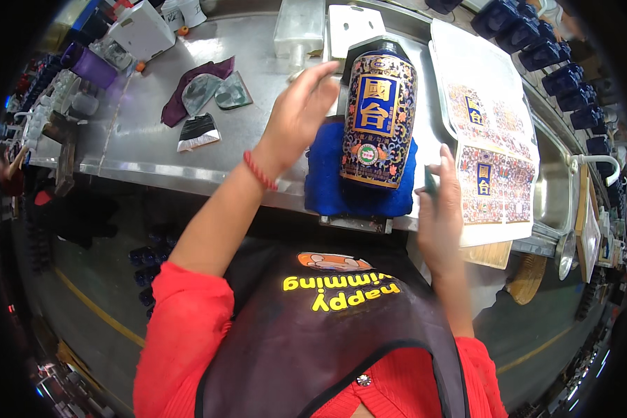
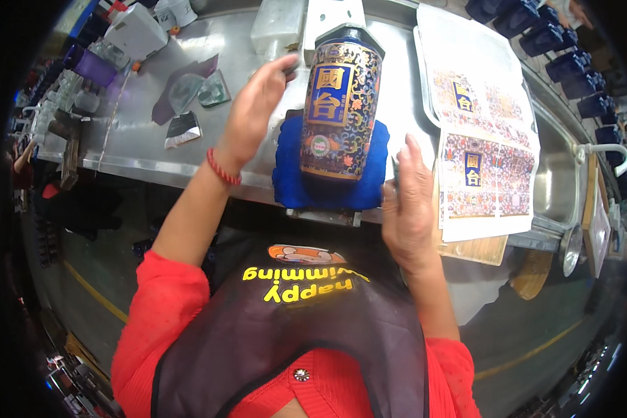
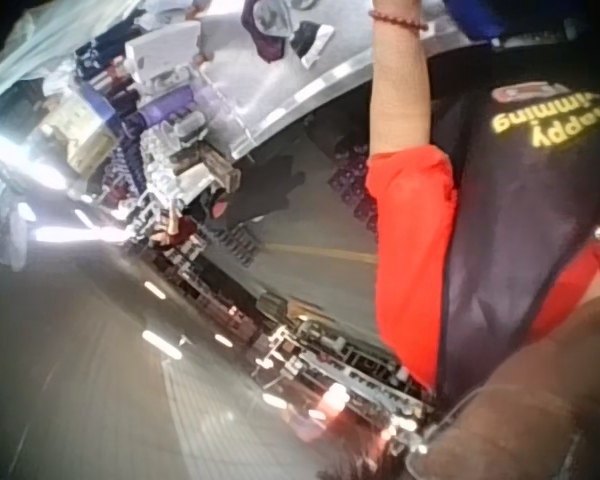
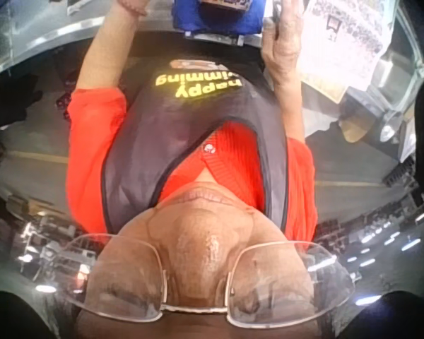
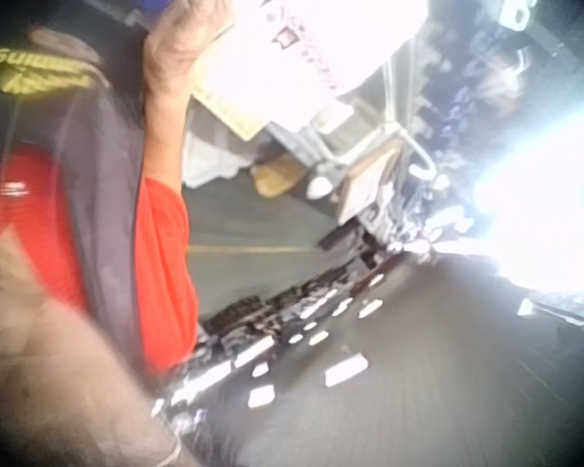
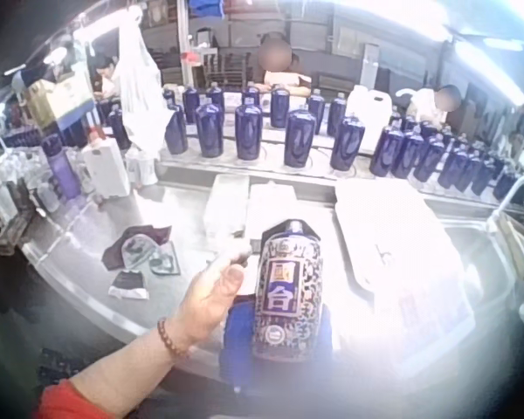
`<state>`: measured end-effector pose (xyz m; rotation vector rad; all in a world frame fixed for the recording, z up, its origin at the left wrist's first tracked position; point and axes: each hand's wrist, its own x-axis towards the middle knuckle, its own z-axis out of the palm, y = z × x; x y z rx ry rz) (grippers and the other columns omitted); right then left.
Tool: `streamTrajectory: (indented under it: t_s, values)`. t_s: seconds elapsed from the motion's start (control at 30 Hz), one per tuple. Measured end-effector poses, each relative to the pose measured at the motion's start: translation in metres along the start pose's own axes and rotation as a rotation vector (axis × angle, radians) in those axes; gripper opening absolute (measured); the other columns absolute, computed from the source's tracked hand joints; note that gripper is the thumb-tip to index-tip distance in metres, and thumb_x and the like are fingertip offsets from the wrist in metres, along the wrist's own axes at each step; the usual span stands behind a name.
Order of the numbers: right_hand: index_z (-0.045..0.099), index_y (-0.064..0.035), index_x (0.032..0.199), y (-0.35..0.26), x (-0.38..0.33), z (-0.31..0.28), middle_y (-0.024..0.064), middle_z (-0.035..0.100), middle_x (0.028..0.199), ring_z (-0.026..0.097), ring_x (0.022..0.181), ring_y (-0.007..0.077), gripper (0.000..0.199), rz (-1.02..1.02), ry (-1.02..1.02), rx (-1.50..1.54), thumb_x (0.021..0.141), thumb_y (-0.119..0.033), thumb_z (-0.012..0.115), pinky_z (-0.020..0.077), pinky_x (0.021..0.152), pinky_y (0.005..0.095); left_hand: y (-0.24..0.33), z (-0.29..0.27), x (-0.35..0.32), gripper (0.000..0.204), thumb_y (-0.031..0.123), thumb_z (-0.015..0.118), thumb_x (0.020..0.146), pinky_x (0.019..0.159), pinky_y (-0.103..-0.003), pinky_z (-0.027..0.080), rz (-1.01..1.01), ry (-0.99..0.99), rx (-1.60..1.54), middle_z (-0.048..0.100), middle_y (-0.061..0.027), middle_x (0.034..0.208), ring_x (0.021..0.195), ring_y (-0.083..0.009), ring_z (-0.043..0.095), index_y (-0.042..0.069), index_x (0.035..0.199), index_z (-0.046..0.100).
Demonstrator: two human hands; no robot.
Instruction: The person holds a decorated ceramic vase and repeatedly wipes its surface with a green sponge. The person rotates the vase to access different sides while continuing to wipe. The vase remains on a blue cloth on the workbench throughout the clip.
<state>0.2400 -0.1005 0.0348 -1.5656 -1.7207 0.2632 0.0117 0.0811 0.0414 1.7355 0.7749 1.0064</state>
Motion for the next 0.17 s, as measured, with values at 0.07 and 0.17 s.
streamTrajectory:
  t_s: [0.07, 0.17]
  values:
    - [0.033, -0.0020, 0.156, -0.008, 0.001, 0.012, 0.0317, 0.032, 0.159, 0.043, 0.138, 0.0484, 0.091, -0.047, -0.055, 0.009, 0.078, 0.001, 0.080, 0.0398, 0.110, 0.0508, -0.001, 0.006, 0.032, 0.054, 0.039, 0.046, 0.110, 0.115, -0.038, 0.038, -0.188, -0.118, -0.441, 0.058, -0.0133, 0.138, 0.130, -0.0269, 0.054, -0.002, 0.146, 0.049]
    - [0.026, -0.0057, 0.160, -0.010, 0.019, 0.026, 0.0312, 0.030, 0.160, 0.041, 0.140, 0.0480, 0.102, -0.154, 0.017, -0.080, 0.076, -0.002, 0.083, 0.0360, 0.114, 0.0535, 0.004, 0.020, 0.079, 0.053, 0.042, 0.047, 0.109, 0.116, -0.038, 0.036, -0.505, -0.210, -0.671, 0.059, -0.0134, 0.139, 0.128, -0.0272, 0.056, 0.004, 0.147, 0.050]
